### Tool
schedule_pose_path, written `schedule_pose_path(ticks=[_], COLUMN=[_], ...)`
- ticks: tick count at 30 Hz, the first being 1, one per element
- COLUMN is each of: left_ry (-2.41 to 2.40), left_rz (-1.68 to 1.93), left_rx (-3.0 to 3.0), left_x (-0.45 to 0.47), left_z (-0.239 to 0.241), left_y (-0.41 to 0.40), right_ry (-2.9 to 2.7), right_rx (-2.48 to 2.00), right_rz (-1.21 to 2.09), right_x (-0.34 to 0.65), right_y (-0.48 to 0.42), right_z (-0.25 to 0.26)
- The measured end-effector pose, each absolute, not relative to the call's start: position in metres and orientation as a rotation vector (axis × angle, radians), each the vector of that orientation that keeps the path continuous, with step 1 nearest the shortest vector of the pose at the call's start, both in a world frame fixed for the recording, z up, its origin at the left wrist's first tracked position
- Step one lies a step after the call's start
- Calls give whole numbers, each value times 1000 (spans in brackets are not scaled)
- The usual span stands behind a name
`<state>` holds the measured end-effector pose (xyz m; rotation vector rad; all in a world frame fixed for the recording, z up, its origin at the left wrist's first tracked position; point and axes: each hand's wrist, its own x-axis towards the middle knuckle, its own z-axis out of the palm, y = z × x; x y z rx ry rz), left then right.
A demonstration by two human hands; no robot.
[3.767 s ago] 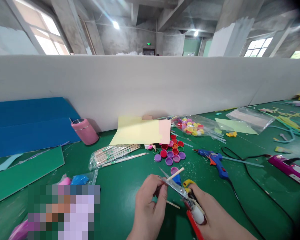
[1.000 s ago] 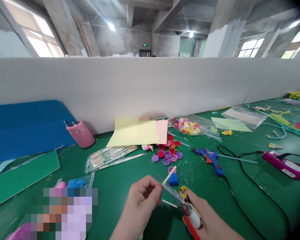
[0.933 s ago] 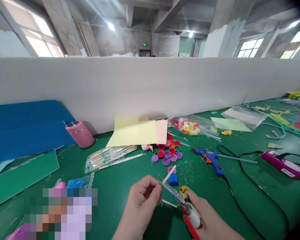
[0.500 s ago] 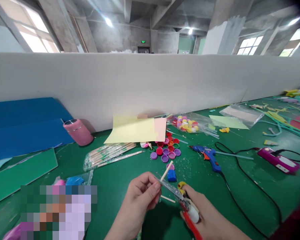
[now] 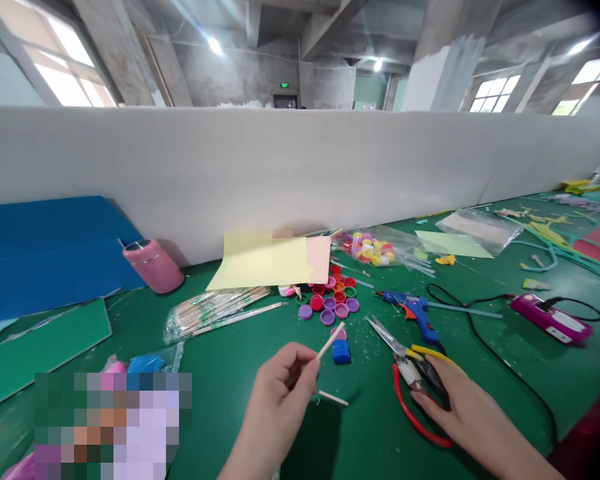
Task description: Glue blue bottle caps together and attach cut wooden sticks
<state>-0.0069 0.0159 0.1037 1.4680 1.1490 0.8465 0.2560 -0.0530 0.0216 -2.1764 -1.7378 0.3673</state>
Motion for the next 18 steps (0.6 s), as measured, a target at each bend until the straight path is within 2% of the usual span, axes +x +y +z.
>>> schedule_pose_path(ticks=[4,8,11,18], left_ry=[1214,1218,1207,1183], left_rz=[723,640,610,544], left_rx=[1822,2172,2363,2590], left_x=[-4,-3,-3,-4], left_z=[100,98,97,94], left_y=[11,9,8,8], right_ry=[-1811,-1940,-2157,-2304], right_rx=[-2046,-1559,-1318,-1213], right_rz=[122,-85,-41,137], right_x=[249,214,185,168], right_y=[-52,-37,-24,-8], right_z=[42,76,91,82])
